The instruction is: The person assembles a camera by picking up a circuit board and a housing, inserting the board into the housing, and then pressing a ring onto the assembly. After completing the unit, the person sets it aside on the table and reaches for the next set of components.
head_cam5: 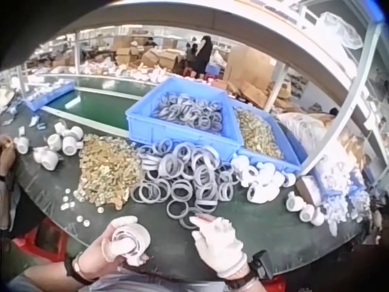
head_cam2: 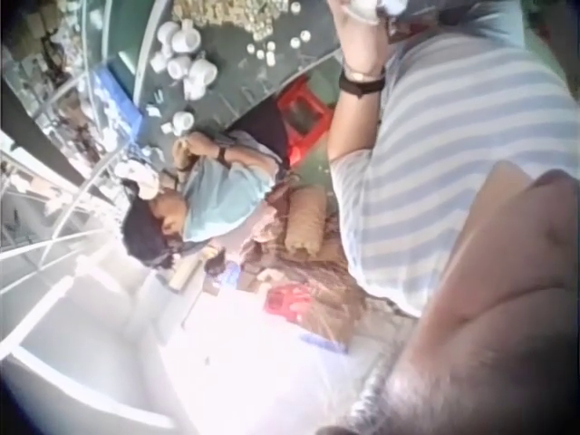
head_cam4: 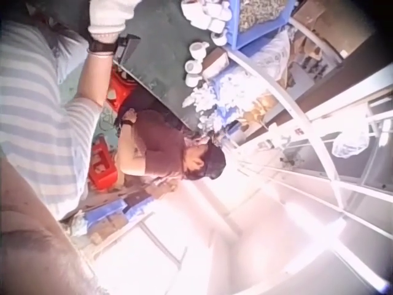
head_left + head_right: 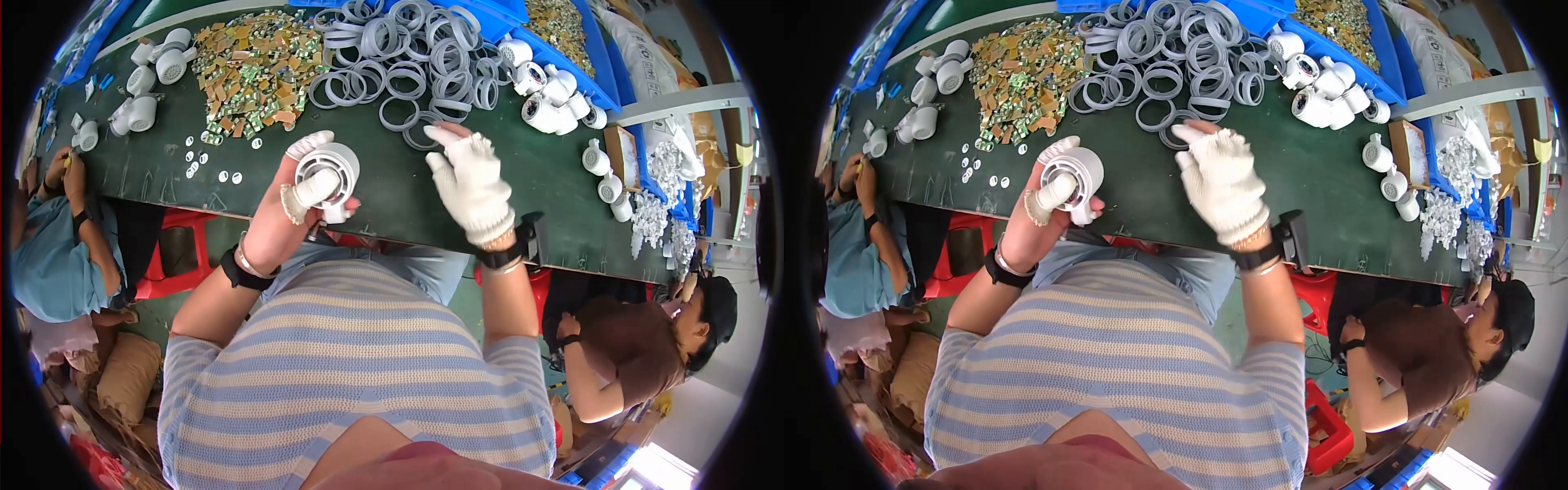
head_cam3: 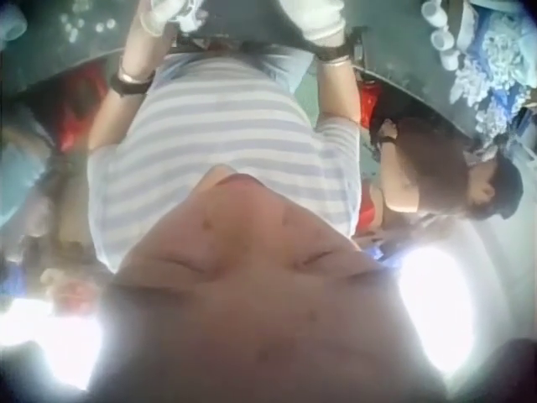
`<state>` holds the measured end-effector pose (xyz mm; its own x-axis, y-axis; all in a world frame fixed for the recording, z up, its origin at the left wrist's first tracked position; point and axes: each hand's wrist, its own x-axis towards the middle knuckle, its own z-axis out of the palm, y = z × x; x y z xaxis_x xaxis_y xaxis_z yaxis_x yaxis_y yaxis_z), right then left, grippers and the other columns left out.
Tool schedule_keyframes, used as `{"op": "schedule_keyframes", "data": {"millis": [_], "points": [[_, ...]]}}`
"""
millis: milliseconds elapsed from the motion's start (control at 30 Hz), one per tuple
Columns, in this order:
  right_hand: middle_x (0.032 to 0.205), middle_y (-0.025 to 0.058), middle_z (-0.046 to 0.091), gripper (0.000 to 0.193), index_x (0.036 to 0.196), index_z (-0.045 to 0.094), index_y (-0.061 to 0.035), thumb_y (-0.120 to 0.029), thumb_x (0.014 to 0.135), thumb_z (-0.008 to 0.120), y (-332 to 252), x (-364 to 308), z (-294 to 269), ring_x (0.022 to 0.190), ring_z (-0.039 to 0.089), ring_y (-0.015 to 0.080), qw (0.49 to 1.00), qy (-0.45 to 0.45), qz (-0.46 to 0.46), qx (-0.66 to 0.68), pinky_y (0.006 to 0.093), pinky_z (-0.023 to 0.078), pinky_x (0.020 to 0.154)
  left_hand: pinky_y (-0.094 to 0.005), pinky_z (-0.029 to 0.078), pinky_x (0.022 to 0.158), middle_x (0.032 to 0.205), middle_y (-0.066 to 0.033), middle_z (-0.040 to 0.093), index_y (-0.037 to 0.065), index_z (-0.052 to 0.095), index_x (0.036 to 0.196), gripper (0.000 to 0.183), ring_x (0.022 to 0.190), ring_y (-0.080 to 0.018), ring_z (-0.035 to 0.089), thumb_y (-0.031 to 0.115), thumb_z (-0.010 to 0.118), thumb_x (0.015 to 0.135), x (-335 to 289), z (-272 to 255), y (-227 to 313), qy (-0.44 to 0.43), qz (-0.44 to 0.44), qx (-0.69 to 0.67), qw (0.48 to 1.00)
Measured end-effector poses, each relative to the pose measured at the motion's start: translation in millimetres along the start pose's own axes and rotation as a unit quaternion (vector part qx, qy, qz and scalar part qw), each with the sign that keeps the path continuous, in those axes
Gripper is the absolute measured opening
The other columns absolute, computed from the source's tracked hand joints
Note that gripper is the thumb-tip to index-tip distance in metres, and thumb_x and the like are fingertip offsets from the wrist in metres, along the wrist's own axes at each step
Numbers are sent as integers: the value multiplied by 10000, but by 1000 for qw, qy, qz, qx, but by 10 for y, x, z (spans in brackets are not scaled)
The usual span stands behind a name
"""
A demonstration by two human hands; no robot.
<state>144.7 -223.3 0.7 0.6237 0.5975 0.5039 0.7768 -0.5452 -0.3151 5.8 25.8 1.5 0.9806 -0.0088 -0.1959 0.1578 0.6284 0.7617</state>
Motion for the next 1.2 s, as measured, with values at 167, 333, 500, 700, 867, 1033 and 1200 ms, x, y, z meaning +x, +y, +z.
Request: {"op": "schedule_keyframes", "data": {"millis": [167, 333, 500, 700, 867, 1033, 1200], "points": [[988, 68, 699, 226, 1043, 744, -169, -128, 824, 780, 379, -35, 7, 945, 652, 303, 983, -95, -51, -151, 446, 512, 870, -408, 604, 941, 1311, -94, 595, 150, 330, 1586, 641, 1045, -236, 696, 242, 654, 1041, 11, -58, 44, 4, -51, 15, 999], [1005, 76, 711, 213, 989, 750, -136, -55, 800, 804, -138, -107, -316, 878, 672, 266, 997, -53, -4, -61, 393, 520, 805, -415, 591, 990, 1367, -79, 569, 153, 342, 1585, 597, 1151, -223, 668, 193, 620, 1058, 2, 4, -40, 3, -40, -22, 999], [1018, 132, 738, 126, 1013, 701, 21, -41, 912, 743, -552, -233, -483, 865, 679, 178, 857, -105, 115, 491, 319, 542, 755, -397, 581, 1014, 1389, -60, 571, 137, 296, 1623, 655, 1189, -194, 646, 182, 628, 1060, 77, 116, -93, -64, -60, -93, 992], [987, 152, 735, 229, 1148, 637, 37, -51, 942, 684, -707, -203, -428, 770, 678, 158, 752, -113, 305, 573, 286, 558, 722, -376, 532, 1065, 1583, -95, 413, 136, 128, 1683, 1018, 1344, -231, 572, 64, 783, 908, 81, 116, -207, -107, -50, -85, 989], [967, 159, 735, 266, 1194, 625, 34, -30, 942, 685, -700, -193, -399, 783, 680, 159, 769, -109, 272, 567, 296, 562, 732, -388, 534, 1067, 1597, -64, 393, 199, 123, 1690, 1146, 1325, -223, 577, -79, 820, 824, 14, 127, -186, -113, -55, -24, 992], [976, 165, 731, 267, 1202, 624, 37, -25, 950, 686, -686, -189, -444, 785, 687, 168, 783, -113, 258, 554, 296, 568, 723, -396, 530, 1075, 1589, -63, 398, 211, 125, 1691, 1131, 1313, -215, 577, -107, 796, 838, 0, 118, -218, -117, -24, 24, 993], [975, 165, 726, 264, 1211, 623, 39, -26, 962, 684, -700, -191, -421, 788, 698, 178, 774, -111, 271, 561, 296, 580, 717, -399, 530, 1076, 1586, -64, 401, 210, 127, 1690, 1133, 1313, -213, 579, -96, 807, 836, -6, 108, -238, -122, -25, 31, 992]]}}
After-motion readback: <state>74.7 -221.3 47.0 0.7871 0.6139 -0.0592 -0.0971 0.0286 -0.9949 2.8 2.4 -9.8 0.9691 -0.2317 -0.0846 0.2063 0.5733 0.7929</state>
